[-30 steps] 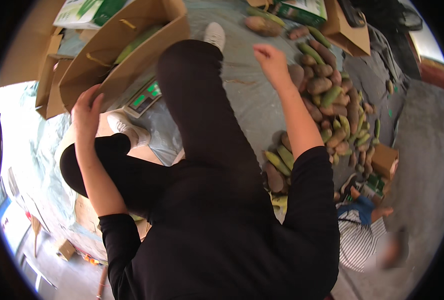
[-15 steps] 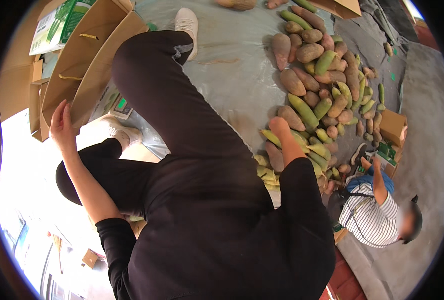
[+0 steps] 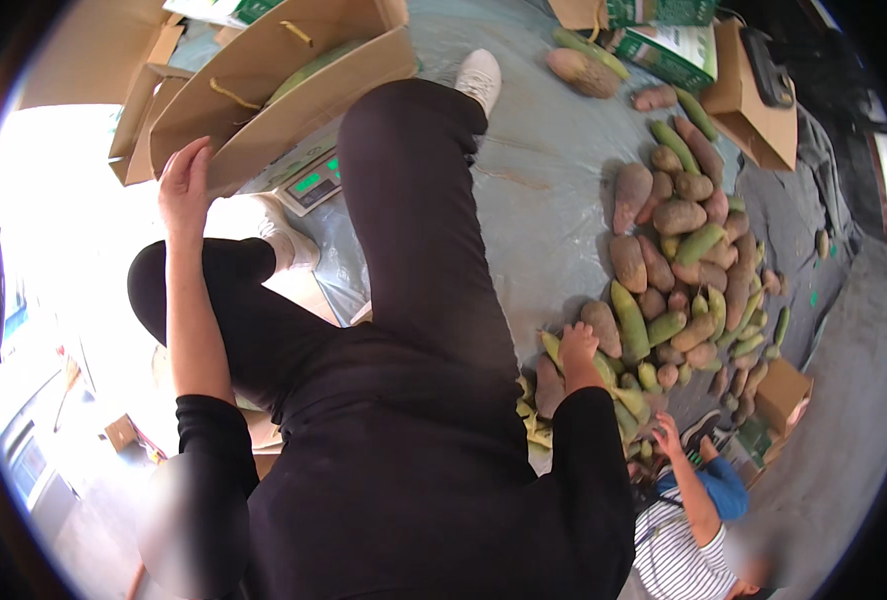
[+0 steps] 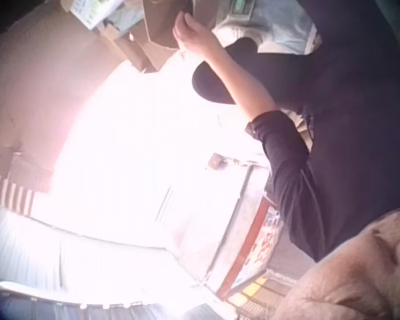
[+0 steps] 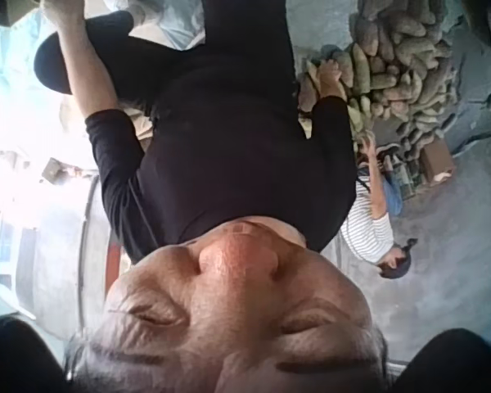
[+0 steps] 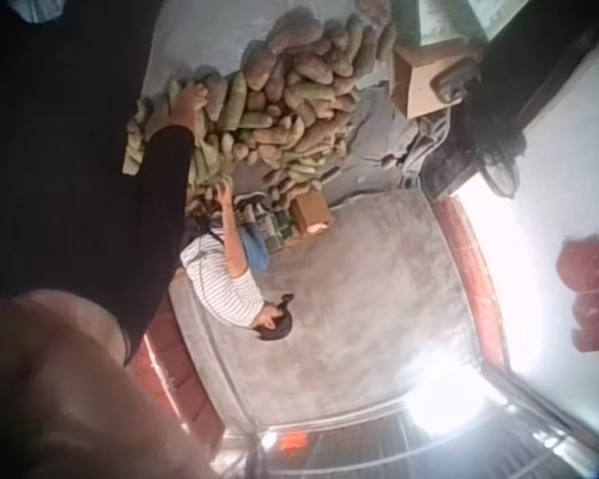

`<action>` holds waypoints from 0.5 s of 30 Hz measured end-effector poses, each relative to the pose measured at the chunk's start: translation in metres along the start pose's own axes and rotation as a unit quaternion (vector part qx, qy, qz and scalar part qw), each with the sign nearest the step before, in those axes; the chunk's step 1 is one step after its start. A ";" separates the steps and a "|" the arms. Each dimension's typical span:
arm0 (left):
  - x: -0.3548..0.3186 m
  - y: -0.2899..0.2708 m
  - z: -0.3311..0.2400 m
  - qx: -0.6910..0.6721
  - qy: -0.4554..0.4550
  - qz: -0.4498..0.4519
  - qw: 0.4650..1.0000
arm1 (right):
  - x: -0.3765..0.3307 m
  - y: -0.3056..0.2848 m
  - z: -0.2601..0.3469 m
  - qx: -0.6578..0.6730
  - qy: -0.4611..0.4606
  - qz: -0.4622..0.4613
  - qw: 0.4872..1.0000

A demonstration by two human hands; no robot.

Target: Sorting and weighing vegetables into paper bags using a digital scale.

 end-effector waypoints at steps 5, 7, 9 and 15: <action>-0.005 -0.004 -0.003 0.030 -0.019 -0.001 0.999 | 0.003 -0.011 0.008 0.047 0.009 0.047 0.998; -0.004 -0.003 -0.006 0.035 -0.028 -0.003 0.999 | 0.006 -0.002 0.005 0.032 0.031 0.067 0.997; -0.004 0.001 -0.010 0.019 -0.020 0.010 1.000 | 0.007 0.001 0.004 0.033 0.035 0.050 0.998; -0.006 -0.006 -0.007 0.024 -0.027 0.007 0.999 | -0.014 -0.005 0.009 0.089 0.057 0.001 0.994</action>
Point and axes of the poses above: each hand's wrist, its own x-axis towards the middle knuckle, its own y-axis out of the palm, z = x × y, the point moved 8 cm from there along x, towards the middle knuckle, and after that the axes turned 14 degrees about z, right-handed, at the moved point
